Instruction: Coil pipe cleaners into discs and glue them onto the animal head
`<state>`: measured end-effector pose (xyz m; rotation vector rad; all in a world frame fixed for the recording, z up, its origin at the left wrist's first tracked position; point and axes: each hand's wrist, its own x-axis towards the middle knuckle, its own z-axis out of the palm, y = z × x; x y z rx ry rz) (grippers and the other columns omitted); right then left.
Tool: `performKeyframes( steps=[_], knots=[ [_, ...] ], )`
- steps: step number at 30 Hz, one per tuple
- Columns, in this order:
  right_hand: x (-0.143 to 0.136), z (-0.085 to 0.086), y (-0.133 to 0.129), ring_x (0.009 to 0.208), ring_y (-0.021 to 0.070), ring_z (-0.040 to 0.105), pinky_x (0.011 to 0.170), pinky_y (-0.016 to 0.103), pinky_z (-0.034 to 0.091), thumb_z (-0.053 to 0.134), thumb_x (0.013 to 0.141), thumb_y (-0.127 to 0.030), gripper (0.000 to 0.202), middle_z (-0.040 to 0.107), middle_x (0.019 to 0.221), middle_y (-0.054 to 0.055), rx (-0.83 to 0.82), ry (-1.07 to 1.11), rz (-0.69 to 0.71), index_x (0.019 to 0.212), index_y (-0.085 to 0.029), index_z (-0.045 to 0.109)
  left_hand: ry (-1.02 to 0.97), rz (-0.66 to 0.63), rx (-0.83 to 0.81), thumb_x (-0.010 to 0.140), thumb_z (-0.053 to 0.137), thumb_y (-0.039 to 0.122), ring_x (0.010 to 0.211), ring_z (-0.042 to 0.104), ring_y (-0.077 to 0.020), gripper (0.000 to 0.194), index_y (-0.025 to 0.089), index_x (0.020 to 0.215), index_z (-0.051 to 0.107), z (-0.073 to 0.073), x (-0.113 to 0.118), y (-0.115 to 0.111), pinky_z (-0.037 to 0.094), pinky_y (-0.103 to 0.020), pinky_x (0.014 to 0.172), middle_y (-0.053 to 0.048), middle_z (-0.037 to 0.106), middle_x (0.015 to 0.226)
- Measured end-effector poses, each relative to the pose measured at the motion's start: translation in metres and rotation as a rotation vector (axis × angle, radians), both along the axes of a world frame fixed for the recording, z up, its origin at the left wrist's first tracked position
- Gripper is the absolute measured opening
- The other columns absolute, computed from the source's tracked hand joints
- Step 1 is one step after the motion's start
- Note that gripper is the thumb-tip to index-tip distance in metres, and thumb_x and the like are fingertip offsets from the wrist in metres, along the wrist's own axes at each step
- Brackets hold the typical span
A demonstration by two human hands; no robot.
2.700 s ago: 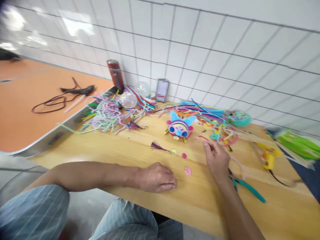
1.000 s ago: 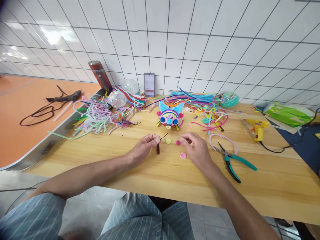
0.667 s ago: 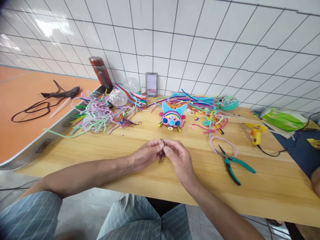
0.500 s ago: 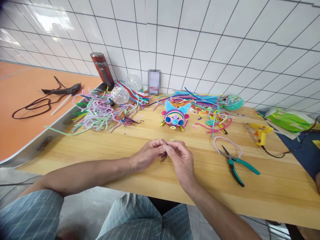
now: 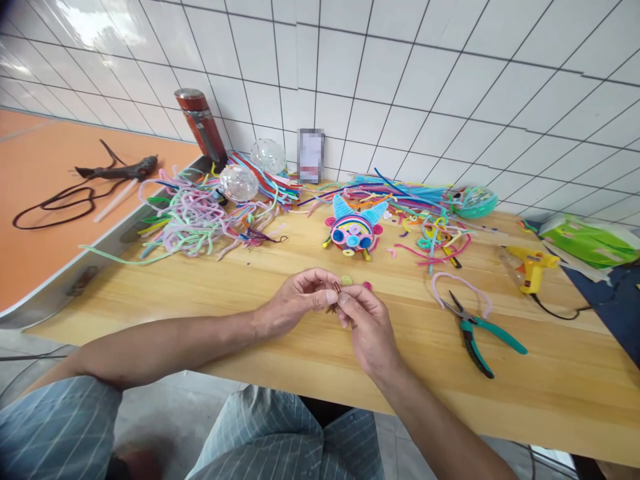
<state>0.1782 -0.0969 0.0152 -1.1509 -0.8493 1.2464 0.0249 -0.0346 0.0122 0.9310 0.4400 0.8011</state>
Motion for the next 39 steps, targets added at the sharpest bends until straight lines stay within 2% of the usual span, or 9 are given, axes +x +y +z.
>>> performKeyframes(
  steps=[6,11,18,27,30,34,39],
  knots=[
    [-0.005,-0.002,0.004,0.055,0.0101,0.046,0.05,0.025,0.035,0.09,0.073,-0.049,0.032,0.061,0.062,-0.001,-0.045,0.06,0.029,0.071,-0.022,0.073,0.064,0.0,-0.01,0.071,0.095,0.05,0.059,0.062,-0.0094,0.049,0.014,0.093,0.069,0.001,-0.001,0.002,0.042,-0.023,0.06,0.002,0.071,0.067],
    [-0.005,-0.006,0.004,0.056,0.0104,0.047,0.051,0.026,0.036,0.092,0.07,-0.047,0.029,0.064,0.068,-0.001,-0.075,0.102,0.033,0.077,-0.023,0.076,0.085,0.009,0.0,0.072,0.092,0.056,0.055,0.061,-0.0099,0.049,0.015,0.085,0.068,0.004,-0.002,0.002,0.044,-0.023,0.056,0.001,0.071,0.065],
    [-0.003,-0.015,0.003,0.058,0.0113,0.049,0.052,0.027,0.038,0.087,0.078,-0.051,0.031,0.064,0.072,0.0,-0.03,0.044,0.048,0.08,-0.023,0.073,0.112,0.039,0.011,0.073,0.091,0.053,0.058,0.06,-0.0083,0.045,0.015,0.082,0.069,0.002,-0.003,0.004,0.049,-0.023,0.061,0.001,0.07,0.069],
    [-0.007,-0.015,0.0,0.055,0.009,0.049,0.053,0.025,0.04,0.091,0.073,-0.048,0.033,0.063,0.067,-0.002,-0.041,0.036,0.005,0.069,-0.022,0.071,0.126,0.095,0.089,0.079,0.087,0.05,0.06,0.056,-0.007,0.039,0.015,0.079,0.07,0.003,-0.005,0.001,0.048,-0.022,0.065,0.003,0.067,0.068],
    [-0.008,-0.016,0.001,0.054,0.0084,0.049,0.051,0.023,0.04,0.094,0.07,-0.047,0.033,0.063,0.066,-0.002,-0.053,0.075,-0.016,0.07,-0.022,0.072,0.11,0.066,0.077,0.079,0.088,0.051,0.062,0.059,-0.0085,0.04,0.015,0.083,0.071,0.0,-0.004,0.002,0.049,-0.024,0.066,0.002,0.068,0.069],
    [-0.006,-0.017,0.002,0.054,0.0082,0.049,0.048,0.021,0.039,0.095,0.069,-0.046,0.032,0.063,0.066,-0.002,-0.081,0.141,-0.049,0.074,-0.022,0.074,0.073,-0.018,-0.001,0.071,0.093,0.053,0.066,0.066,-0.0128,0.05,0.015,0.096,0.072,-0.005,-0.001,0.002,0.052,-0.028,0.07,0.0,0.073,0.073],
    [-0.004,-0.017,0.003,0.054,0.0074,0.05,0.047,0.02,0.042,0.094,0.07,-0.047,0.035,0.063,0.068,-0.002,-0.063,0.158,-0.045,0.072,-0.021,0.071,0.139,0.0,-0.048,0.069,0.093,0.057,0.071,0.065,-0.0127,0.057,0.013,0.101,0.075,-0.007,-0.002,0.001,0.049,-0.027,0.072,-0.003,0.074,0.08]
  ],
)
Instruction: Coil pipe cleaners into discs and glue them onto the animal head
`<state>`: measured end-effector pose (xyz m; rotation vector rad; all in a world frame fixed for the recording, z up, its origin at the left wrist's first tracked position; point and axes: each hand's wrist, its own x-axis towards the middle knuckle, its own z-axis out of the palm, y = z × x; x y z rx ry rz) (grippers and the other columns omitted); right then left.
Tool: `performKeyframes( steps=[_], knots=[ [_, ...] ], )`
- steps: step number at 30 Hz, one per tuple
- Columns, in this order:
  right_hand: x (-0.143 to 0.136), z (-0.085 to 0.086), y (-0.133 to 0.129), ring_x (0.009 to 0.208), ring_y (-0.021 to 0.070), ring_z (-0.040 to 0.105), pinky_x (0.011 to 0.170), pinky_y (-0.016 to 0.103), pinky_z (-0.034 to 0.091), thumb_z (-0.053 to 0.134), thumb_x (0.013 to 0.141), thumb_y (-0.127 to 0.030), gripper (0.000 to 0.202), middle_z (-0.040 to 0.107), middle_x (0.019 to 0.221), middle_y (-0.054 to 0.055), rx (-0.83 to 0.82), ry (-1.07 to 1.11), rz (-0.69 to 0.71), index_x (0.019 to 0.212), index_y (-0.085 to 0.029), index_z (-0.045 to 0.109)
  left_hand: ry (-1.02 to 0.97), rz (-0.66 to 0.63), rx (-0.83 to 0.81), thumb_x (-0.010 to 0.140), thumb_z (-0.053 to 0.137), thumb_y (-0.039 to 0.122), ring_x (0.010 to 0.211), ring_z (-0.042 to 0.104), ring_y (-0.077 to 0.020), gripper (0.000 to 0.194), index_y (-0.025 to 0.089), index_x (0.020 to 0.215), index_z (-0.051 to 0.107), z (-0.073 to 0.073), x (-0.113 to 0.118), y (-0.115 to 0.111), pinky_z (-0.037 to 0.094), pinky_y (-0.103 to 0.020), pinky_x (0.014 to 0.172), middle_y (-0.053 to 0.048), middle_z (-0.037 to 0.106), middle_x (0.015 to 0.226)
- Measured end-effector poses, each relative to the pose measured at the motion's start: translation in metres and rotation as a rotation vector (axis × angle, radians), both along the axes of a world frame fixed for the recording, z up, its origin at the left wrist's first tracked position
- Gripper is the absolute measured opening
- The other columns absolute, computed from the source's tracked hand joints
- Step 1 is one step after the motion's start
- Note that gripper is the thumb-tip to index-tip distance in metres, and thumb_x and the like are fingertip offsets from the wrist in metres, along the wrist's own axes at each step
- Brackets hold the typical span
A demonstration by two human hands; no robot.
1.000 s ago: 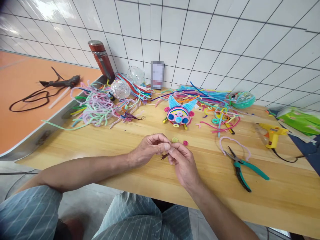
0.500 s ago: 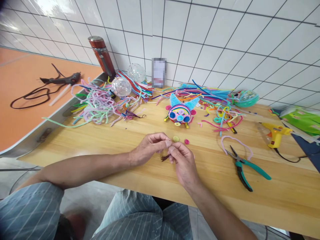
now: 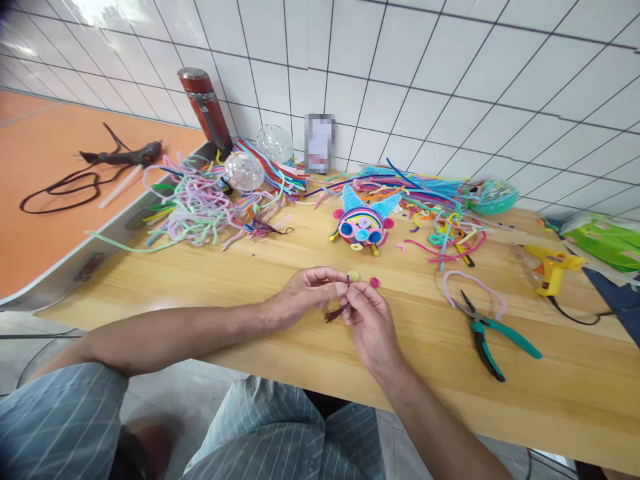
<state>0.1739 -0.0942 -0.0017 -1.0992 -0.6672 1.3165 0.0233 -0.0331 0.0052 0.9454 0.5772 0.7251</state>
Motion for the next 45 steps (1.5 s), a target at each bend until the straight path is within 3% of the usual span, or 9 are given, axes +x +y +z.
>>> performKeyframes(
  steps=[6,9,15,20,27,33,38,42,45],
  knots=[
    [0.0,0.003,-0.001,0.056,0.0075,0.052,0.048,0.019,0.043,0.095,0.07,-0.047,0.033,0.065,0.07,-0.001,0.022,-0.012,-0.021,0.076,-0.022,0.074,0.206,0.038,0.181,0.088,0.073,0.062,0.069,0.053,-0.0103,0.05,0.013,0.098,0.078,-0.006,-0.004,0.005,0.038,-0.024,0.062,-0.002,0.07,0.083],
    [-0.001,0.003,-0.002,0.055,0.007,0.051,0.048,0.019,0.042,0.095,0.07,-0.048,0.034,0.065,0.071,-0.002,0.011,-0.019,-0.024,0.077,-0.022,0.074,0.15,0.075,0.177,0.085,0.077,0.06,0.068,0.052,-0.0098,0.05,0.012,0.1,0.079,-0.005,-0.004,0.006,0.038,-0.024,0.061,-0.002,0.069,0.081],
    [-0.002,0.0,-0.001,0.051,0.0055,0.049,0.046,0.019,0.039,0.097,0.066,-0.051,0.041,0.063,0.067,-0.002,-0.008,-0.017,0.004,0.07,-0.02,0.07,-0.045,-0.015,0.049,0.076,0.089,0.052,0.068,0.064,-0.0129,0.046,0.014,0.1,0.077,0.003,-0.001,-0.001,0.047,-0.026,0.068,-0.002,0.072,0.076],
    [0.001,-0.004,0.0,0.05,0.0058,0.049,0.045,0.019,0.039,0.097,0.067,-0.052,0.041,0.064,0.066,-0.002,-0.007,-0.044,0.006,0.077,-0.02,0.075,-0.068,-0.032,0.016,0.074,0.09,0.051,0.065,0.062,-0.0119,0.046,0.013,0.097,0.079,0.001,-0.001,-0.001,0.042,-0.025,0.062,-0.002,0.07,0.072],
    [0.002,-0.008,-0.001,0.055,0.0103,0.054,0.052,0.025,0.045,0.093,0.072,-0.054,0.038,0.066,0.069,-0.001,0.052,-0.121,0.003,0.081,-0.022,0.075,0.003,-0.013,0.016,0.073,0.088,0.055,0.056,0.047,-0.007,0.048,0.013,0.091,0.074,0.002,-0.001,0.0,0.033,-0.024,0.056,0.001,0.065,0.068],
    [0.005,-0.007,-0.003,0.069,0.0133,0.057,0.064,0.028,0.047,0.088,0.08,-0.049,0.03,0.068,0.079,-0.002,0.178,-0.289,-0.135,0.093,-0.026,0.076,0.051,-0.021,0.017,0.07,0.086,0.065,0.057,0.05,-0.0088,0.054,0.015,0.079,0.066,0.007,0.001,-0.003,0.036,-0.025,0.057,0.001,0.064,0.065],
    [0.006,-0.008,0.001,0.066,0.0136,0.055,0.066,0.029,0.045,0.08,0.088,-0.045,0.026,0.062,0.069,-0.002,0.146,-0.335,-0.064,0.078,-0.023,0.071,0.049,-0.057,0.02,0.07,0.087,0.064,0.063,0.055,-0.0092,0.055,0.014,0.079,0.069,0.004,0.001,-0.008,0.038,-0.024,0.06,-0.003,0.07,0.077],
    [0.005,0.002,0.0,0.064,0.0137,0.056,0.066,0.03,0.046,0.077,0.088,-0.048,0.031,0.063,0.066,-0.002,0.116,-0.339,-0.024,0.073,-0.022,0.068,0.088,-0.017,0.006,0.072,0.088,0.063,0.059,0.056,-0.0075,0.054,0.013,0.082,0.068,-0.001,0.0,-0.008,0.037,-0.021,0.057,-0.002,0.071,0.077],
    [0.027,0.013,-0.003,0.066,0.014,0.059,0.066,0.029,0.047,0.076,0.086,-0.049,0.03,0.067,0.072,0.0,0.112,-0.355,-0.119,0.075,-0.022,0.069,0.119,-0.008,-0.002,0.076,0.086,0.062,0.05,0.051,-0.006,0.052,0.014,0.09,0.07,-0.001,-0.001,-0.006,0.035,-0.02,0.051,0.002,0.065,0.065]
  ],
)
